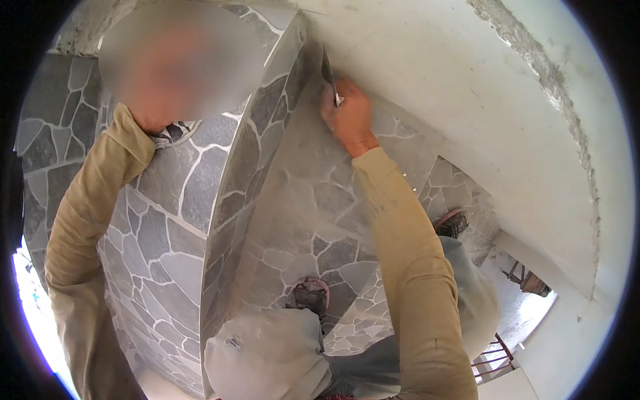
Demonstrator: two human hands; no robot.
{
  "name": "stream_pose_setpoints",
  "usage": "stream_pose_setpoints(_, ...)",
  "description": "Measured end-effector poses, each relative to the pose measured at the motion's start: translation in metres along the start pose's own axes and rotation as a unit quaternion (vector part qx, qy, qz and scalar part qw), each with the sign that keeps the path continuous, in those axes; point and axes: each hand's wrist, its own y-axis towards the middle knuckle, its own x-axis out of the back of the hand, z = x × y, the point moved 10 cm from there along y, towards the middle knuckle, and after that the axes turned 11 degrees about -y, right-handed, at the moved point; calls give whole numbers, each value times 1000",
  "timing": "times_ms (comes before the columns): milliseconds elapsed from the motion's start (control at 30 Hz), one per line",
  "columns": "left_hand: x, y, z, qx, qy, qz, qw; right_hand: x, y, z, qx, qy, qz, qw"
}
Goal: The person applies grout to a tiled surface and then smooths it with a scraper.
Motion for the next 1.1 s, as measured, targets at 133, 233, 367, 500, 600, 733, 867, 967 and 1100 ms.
stream_pose_setpoints(133,-1,-1,-2,-8,-23,-10,1000,-4,-2,12,20,-75,6,997)
stream_pose_setpoints(233,0,-2,-1,19,-16,-5,1000,3,-3,9,-41,-33,17,998)
stream_pose_setpoints(367,-1,-2,-1,9,-18,-2,1000,6,1,17,27,-41,-28,998)
stream_pose_setpoints(500,1,-4,-2,-29,-4,-11,999,1,2,9,-18,-32,-16,999)
stream_pose_setpoints(600,3,-5,1,-26,3,-8,1000,-2,4,-12,-124,65,33,990)
stream_pose_setpoints(733,1,-5,-2,-32,-2,-15,999,20,20,22,52,-25,-49,997)
stream_pose_setpoints(867,5,-5,1,-46,-24,-26,998,19,14,11,-101,41,41,993)
stream_pose_setpoints(967,5,-7,5,-46,-42,-37,997,11,18,35,39,-52,-27,998)
stream_pose_setpoints(1100,6,-6,6,-52,-37,-30,998,15,19,16,-42,29,4,999)
